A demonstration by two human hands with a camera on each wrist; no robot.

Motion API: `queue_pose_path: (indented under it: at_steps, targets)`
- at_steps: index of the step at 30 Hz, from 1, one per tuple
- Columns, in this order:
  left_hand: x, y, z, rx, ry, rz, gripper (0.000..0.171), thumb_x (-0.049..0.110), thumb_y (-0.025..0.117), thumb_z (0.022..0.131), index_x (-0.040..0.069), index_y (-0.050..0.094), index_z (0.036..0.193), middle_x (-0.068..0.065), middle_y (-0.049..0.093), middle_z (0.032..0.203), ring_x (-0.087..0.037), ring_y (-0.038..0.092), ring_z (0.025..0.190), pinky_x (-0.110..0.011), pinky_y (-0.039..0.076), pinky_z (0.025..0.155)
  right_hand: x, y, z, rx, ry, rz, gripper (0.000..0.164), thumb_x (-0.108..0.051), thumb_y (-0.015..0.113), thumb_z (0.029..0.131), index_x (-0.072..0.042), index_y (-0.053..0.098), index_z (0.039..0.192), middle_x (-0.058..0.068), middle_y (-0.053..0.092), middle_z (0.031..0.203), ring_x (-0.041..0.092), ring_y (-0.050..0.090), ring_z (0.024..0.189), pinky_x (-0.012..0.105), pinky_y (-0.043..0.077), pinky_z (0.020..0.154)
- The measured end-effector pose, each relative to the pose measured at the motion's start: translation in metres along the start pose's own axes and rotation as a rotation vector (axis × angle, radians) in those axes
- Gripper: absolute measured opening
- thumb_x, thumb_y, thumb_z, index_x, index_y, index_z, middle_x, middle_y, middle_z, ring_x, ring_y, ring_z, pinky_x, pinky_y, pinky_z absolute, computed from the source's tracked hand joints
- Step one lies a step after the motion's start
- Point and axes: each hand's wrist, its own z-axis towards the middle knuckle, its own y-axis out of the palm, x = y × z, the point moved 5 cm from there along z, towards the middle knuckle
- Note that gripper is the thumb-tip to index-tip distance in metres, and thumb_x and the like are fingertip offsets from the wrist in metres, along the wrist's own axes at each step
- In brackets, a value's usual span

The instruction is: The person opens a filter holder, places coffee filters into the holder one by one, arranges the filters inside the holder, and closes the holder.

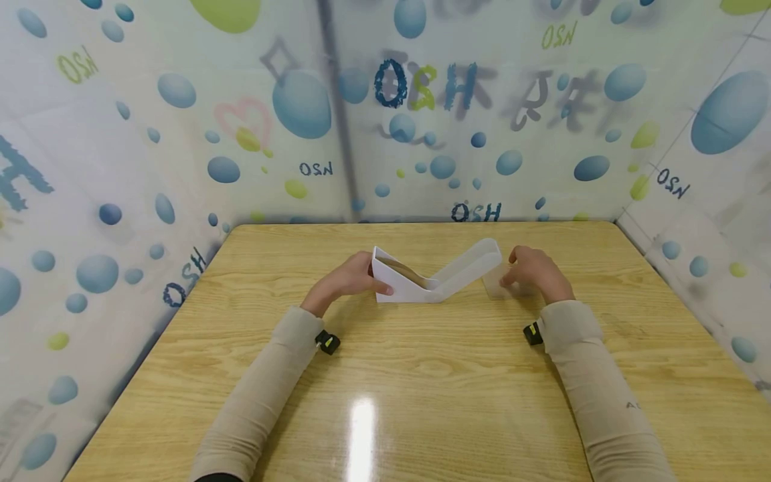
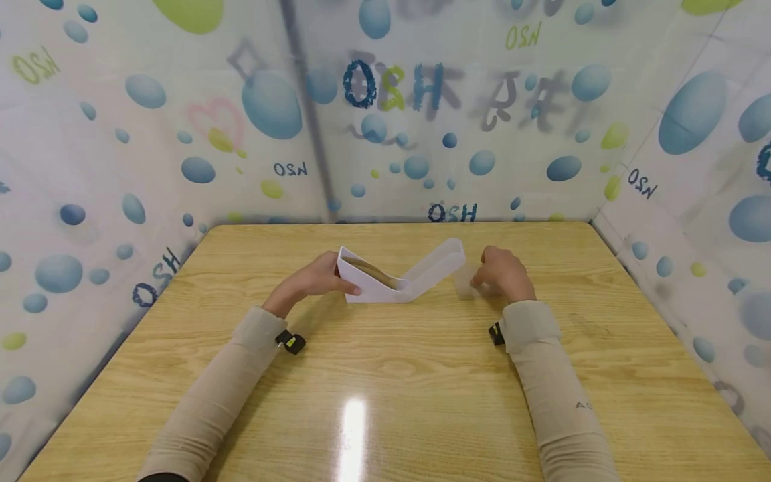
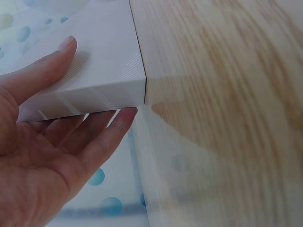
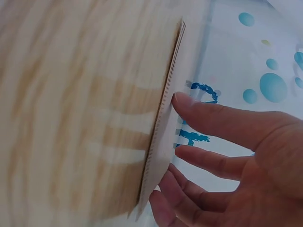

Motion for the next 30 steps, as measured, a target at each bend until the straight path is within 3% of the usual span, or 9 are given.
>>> queue_pose_path:
  at_steps: [11, 18, 24, 30]
  targets:
    - [-0.0009, -0.0016, 0.0016, 0.007, -0.015, 0.001, 0.044, 0.011, 0.084, 0.084, 0.003, 0.067, 0.124, -0.015, 0.074, 0.116, -0.021, 0.07, 0.098, -0.029, 0.054, 0.08, -0.0003, -0.0023, -0.0029, 0.024, -0.033, -0.028, 0.044, -0.017, 0.072, 0.094, 0.009, 0.057, 0.126, 0.032, 0.059, 0.13, 0.045, 0.057, 0.112, 0.058, 0.049, 0.095]
    - [-0.0014, -0.0009, 0.001, 0.005, -0.015, 0.0, 0.045, 0.012, 0.084, 0.085, 0.003, 0.066, 0.125, -0.015, 0.074, 0.117, -0.021, 0.07, 0.1, -0.03, 0.055, 0.082, 0.0008, -0.0033, -0.0009, 0.05, -0.064, -0.042, 0.024, -0.011, 0.071, 0.092, 0.005, 0.064, 0.108, 0.024, 0.065, 0.11, 0.035, 0.058, 0.093, 0.045, 0.05, 0.079]
    - [-0.0009, -0.001, 0.0016, 0.006, -0.014, 0.007, 0.043, 0.012, 0.084, 0.085, 0.003, 0.067, 0.123, -0.015, 0.074, 0.116, -0.022, 0.071, 0.099, -0.03, 0.055, 0.081, 0.0032, -0.0051, 0.0003, 0.047, -0.089, -0.048, 0.019, -0.011, 0.067, 0.095, 0.006, 0.066, 0.103, 0.02, 0.065, 0.101, 0.031, 0.057, 0.087, 0.04, 0.048, 0.074]
    - [-0.0008, -0.0005, 0.0007, 0.003, -0.025, 0.006, 0.044, 0.012, 0.084, 0.085, 0.003, 0.067, 0.124, -0.014, 0.074, 0.116, -0.021, 0.07, 0.098, -0.03, 0.055, 0.081, 0.0033, -0.0059, -0.0006, 0.045, -0.095, -0.045, 0.021, -0.015, 0.061, 0.098, 0.005, 0.065, 0.103, 0.022, 0.065, 0.104, 0.032, 0.057, 0.088, 0.041, 0.048, 0.074]
